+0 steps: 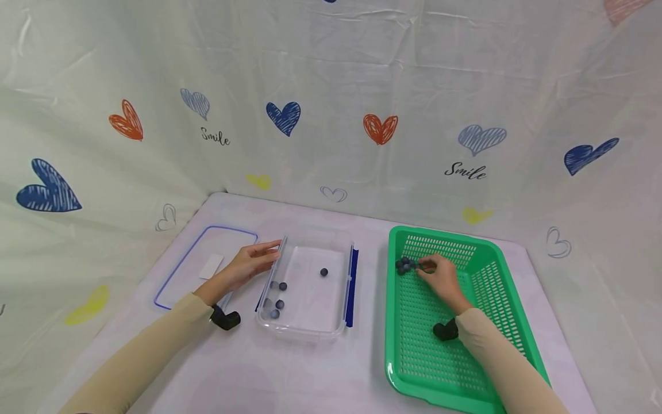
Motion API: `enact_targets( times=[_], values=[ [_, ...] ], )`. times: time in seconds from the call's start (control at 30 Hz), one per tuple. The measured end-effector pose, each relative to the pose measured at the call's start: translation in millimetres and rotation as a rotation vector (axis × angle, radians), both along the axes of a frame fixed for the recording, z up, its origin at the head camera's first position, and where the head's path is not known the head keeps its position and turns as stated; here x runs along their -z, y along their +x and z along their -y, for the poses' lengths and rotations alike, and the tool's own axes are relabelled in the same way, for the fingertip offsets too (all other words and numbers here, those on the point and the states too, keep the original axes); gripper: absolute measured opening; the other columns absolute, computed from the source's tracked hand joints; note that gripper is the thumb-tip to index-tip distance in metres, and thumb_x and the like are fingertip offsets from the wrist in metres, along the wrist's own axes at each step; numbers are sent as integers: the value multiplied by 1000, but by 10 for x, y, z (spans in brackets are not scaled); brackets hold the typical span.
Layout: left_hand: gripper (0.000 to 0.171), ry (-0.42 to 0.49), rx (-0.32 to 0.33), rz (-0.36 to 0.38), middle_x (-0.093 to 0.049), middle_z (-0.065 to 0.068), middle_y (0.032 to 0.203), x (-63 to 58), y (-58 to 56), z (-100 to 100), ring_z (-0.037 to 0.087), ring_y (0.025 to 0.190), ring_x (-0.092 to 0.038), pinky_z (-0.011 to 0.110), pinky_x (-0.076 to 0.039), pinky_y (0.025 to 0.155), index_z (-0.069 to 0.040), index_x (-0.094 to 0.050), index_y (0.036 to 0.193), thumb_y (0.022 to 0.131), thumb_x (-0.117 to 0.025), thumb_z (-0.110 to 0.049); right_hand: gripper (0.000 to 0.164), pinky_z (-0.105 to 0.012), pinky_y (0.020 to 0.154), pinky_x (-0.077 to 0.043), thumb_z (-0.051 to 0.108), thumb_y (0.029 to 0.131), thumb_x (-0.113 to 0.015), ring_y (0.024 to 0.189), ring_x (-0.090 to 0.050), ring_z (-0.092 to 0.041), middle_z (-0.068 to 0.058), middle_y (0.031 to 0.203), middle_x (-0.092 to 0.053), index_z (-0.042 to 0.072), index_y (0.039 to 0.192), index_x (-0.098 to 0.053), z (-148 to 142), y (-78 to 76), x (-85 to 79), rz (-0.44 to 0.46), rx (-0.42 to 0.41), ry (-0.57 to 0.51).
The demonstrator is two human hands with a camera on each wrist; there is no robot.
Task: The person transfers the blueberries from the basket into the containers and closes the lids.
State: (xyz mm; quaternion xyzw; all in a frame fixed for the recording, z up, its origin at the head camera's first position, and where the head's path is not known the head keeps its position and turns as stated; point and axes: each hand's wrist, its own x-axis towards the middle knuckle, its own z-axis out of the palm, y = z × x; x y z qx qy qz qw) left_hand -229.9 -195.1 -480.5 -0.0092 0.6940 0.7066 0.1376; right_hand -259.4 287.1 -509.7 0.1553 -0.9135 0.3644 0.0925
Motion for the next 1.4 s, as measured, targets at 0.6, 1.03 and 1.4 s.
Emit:
enact_targets(
  times=[0.6, 1.03, 1.4],
  values=[
    [58, -2, -9, 10, -56, 14, 118, 8, -10, -10, 18, 103, -57, 27, -48, 87, -12, -52, 131, 79, -73, -26, 21, -31, 65, -54, 1, 81, -68, 79, -61, -29, -19, 90, -63, -5, 100, -63, 47, 33, -16, -18, 22, -18],
    [54, -1, -11, -3, -59, 10, 113, -12, 1, -9, 14, 98, -59, 26, -49, 86, -12, -53, 131, 81, -71, -23, 18, -23, 63, -53, 2, 82, -68, 79, -62, -29, -18, 89, -64, -5, 99, -64, 11, 14, -173, -24, 46, -28],
    [53, 2, -5, -11, -59, 9, 113, 9, -1, -7, 13, 98, -59, 26, -49, 86, -11, -52, 131, 83, -70, -21, 21, -25, 62, -53, 6, 82, -68, 78, -61, -21, -14, 89, -63, -2, 102, -64, 25, 53, -291, -42, 56, -29]
  ],
)
